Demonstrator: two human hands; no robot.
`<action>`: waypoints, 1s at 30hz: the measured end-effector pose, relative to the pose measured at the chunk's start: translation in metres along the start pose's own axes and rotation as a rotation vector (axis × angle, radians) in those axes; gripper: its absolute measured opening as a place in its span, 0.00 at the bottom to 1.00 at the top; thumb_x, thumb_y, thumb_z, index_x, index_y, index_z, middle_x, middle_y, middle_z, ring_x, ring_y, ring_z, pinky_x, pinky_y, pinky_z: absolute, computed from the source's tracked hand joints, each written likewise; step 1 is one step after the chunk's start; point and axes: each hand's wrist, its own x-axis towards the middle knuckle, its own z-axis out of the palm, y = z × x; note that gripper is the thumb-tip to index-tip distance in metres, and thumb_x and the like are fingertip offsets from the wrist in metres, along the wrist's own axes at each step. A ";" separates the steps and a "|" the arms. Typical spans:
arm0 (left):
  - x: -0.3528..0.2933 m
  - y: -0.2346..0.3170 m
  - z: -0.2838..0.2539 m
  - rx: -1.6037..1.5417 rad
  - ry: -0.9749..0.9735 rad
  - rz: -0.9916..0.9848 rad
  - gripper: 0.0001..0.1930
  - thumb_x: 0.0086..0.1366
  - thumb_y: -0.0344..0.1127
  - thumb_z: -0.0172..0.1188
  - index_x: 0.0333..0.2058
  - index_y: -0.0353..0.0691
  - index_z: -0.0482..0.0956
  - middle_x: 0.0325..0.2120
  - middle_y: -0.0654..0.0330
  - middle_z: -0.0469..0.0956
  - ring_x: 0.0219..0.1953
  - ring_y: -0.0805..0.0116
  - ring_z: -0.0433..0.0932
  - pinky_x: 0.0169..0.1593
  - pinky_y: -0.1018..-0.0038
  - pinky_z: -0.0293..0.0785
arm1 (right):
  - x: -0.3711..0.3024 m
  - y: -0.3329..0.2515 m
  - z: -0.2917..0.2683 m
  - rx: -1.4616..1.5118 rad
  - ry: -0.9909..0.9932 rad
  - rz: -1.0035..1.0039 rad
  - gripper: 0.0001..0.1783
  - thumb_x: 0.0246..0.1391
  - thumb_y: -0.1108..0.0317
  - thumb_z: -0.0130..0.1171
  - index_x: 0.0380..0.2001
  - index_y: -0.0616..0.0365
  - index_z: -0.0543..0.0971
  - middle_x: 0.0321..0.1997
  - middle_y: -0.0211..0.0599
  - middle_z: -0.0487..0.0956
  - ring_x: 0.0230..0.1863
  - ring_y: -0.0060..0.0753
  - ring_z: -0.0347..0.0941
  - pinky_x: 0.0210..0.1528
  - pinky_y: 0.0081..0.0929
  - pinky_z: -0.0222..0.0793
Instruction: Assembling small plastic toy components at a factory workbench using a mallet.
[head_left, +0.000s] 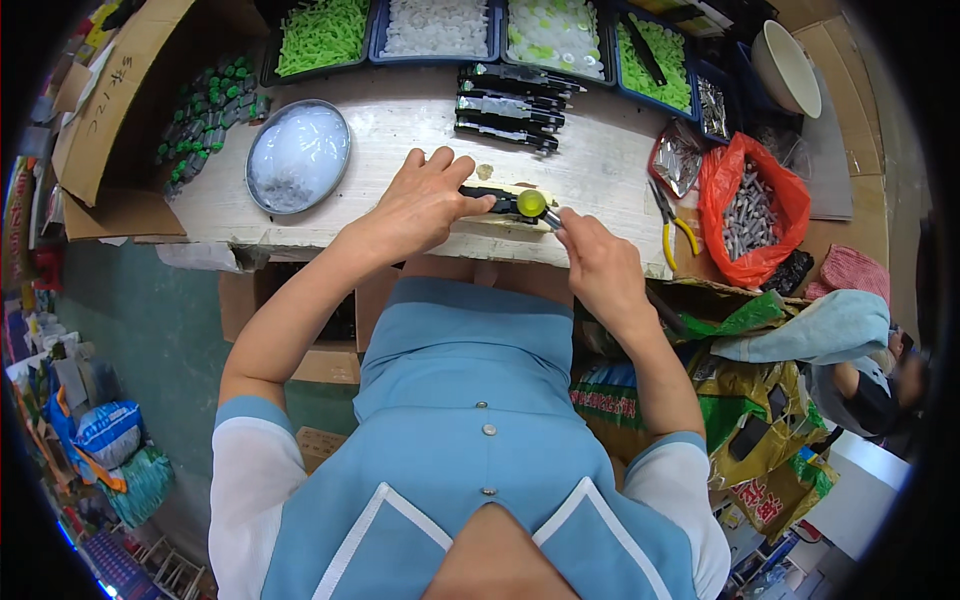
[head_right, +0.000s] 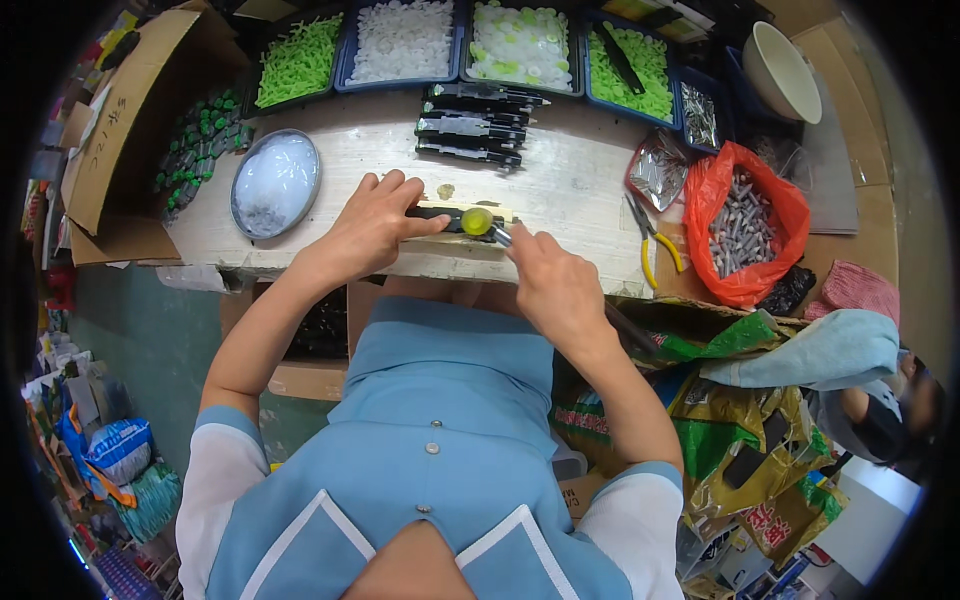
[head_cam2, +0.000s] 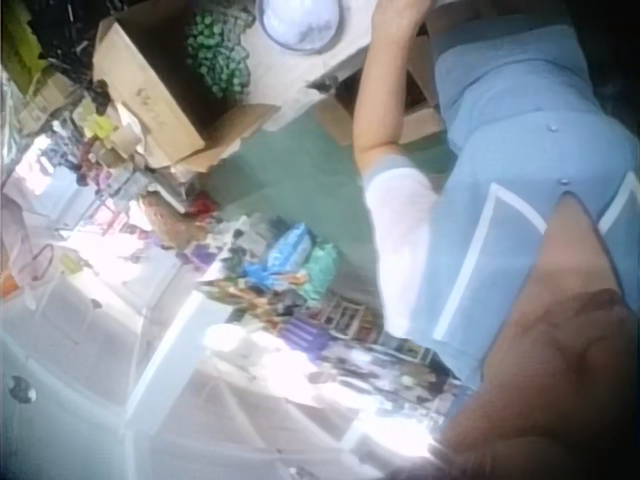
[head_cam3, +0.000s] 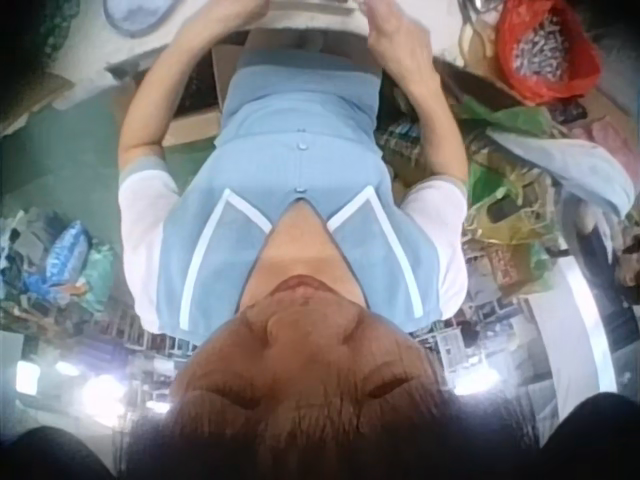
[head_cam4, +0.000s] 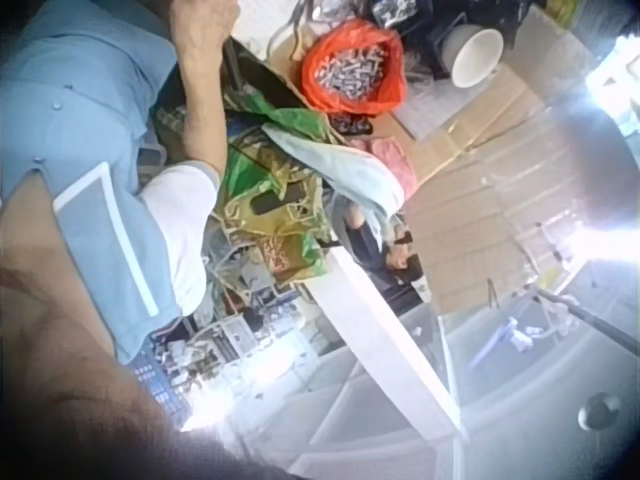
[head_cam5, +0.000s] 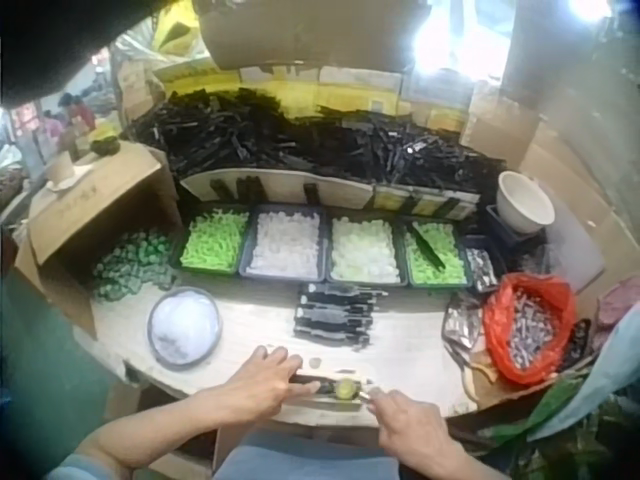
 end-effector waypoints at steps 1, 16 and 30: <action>0.001 0.000 0.000 0.002 0.000 0.003 0.24 0.46 0.19 0.53 0.42 0.53 0.79 0.30 0.61 0.67 0.38 0.64 0.64 0.38 0.70 0.57 | 0.004 0.000 0.001 -0.067 -0.071 0.022 0.11 0.53 0.69 0.51 0.41 0.56 0.71 0.29 0.41 0.74 0.24 0.49 0.72 0.24 0.40 0.67; 0.004 0.003 -0.003 0.052 -0.037 0.014 0.23 0.48 0.21 0.53 0.42 0.50 0.79 0.32 0.59 0.68 0.39 0.63 0.65 0.37 0.70 0.59 | 0.009 -0.013 0.004 -0.241 -0.123 0.004 0.08 0.53 0.66 0.49 0.35 0.56 0.70 0.21 0.42 0.73 0.18 0.48 0.72 0.19 0.41 0.66; 0.007 -0.008 0.003 -0.274 0.089 -0.159 0.22 0.42 0.20 0.55 0.40 0.38 0.75 0.31 0.56 0.74 0.37 0.56 0.70 0.40 0.64 0.71 | 0.022 -0.025 0.006 0.085 0.244 -0.088 0.08 0.55 0.65 0.48 0.35 0.57 0.70 0.23 0.42 0.75 0.21 0.49 0.72 0.23 0.40 0.68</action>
